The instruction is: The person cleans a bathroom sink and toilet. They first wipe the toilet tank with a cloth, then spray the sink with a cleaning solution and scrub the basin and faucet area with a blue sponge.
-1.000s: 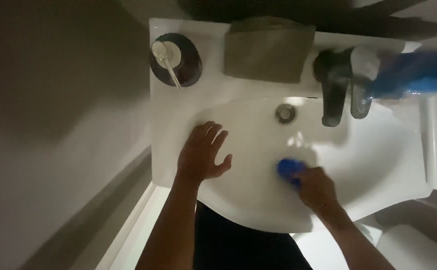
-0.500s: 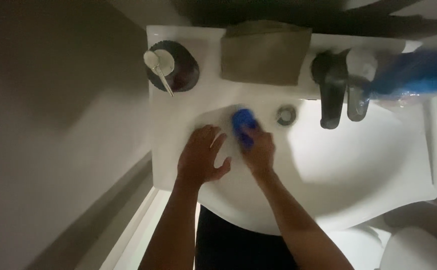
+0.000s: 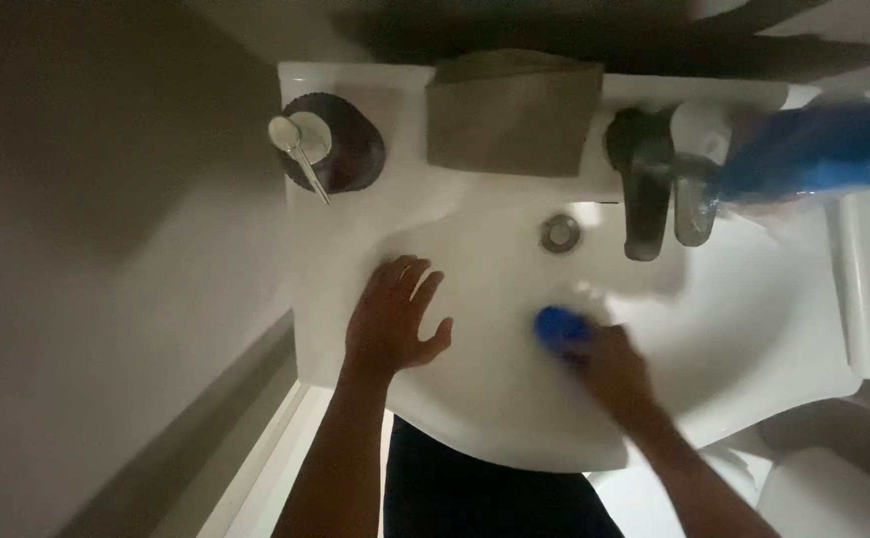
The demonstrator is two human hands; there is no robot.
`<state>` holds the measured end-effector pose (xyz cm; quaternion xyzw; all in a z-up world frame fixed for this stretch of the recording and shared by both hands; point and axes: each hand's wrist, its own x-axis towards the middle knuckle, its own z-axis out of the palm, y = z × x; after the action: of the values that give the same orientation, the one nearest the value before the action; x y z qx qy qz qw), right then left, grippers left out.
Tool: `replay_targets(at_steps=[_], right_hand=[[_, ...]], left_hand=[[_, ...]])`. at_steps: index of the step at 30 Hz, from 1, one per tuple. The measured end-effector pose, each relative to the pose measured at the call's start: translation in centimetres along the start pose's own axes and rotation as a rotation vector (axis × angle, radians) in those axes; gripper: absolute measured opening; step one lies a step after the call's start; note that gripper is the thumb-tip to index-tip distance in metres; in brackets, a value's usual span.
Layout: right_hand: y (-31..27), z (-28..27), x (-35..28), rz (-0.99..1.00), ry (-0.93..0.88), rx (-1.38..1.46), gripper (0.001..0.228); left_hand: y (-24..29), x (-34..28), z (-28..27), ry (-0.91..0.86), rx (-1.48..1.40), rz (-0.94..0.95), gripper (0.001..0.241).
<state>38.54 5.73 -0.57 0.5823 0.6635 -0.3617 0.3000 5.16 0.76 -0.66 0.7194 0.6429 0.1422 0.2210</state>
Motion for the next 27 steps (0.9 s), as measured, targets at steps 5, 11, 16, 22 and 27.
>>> replay_targets(at_steps=[5, 11, 16, 22, 27], right_hand=[[-1.9, 0.0, 2.1, 0.322, 0.297, 0.384, 0.063], [-11.1, 4.3, 5.4, -0.739, 0.743, 0.018, 0.042], [-14.1, -2.3, 7.8, -0.396, 0.614, 0.189, 0.035], [-5.2, -3.9, 8.0, 0.115, 0.549, 0.113, 0.036], [-6.8, -2.9, 7.4, 0.104, 0.543, 0.227, 0.046]], left_hand=[[0.2, 0.2, -1.3, -0.033, 0.053, -0.001, 0.064], [-0.2, 0.4, -0.8, 0.053, 0.077, 0.034, 0.062], [0.5, 0.4, -1.6, 0.062, 0.068, 0.026, 0.060], [0.0, -0.3, -0.9, 0.079, 0.021, 0.021, 0.059], [0.6, -0.1, -1.9, 0.073, 0.038, 0.024, 0.059]])
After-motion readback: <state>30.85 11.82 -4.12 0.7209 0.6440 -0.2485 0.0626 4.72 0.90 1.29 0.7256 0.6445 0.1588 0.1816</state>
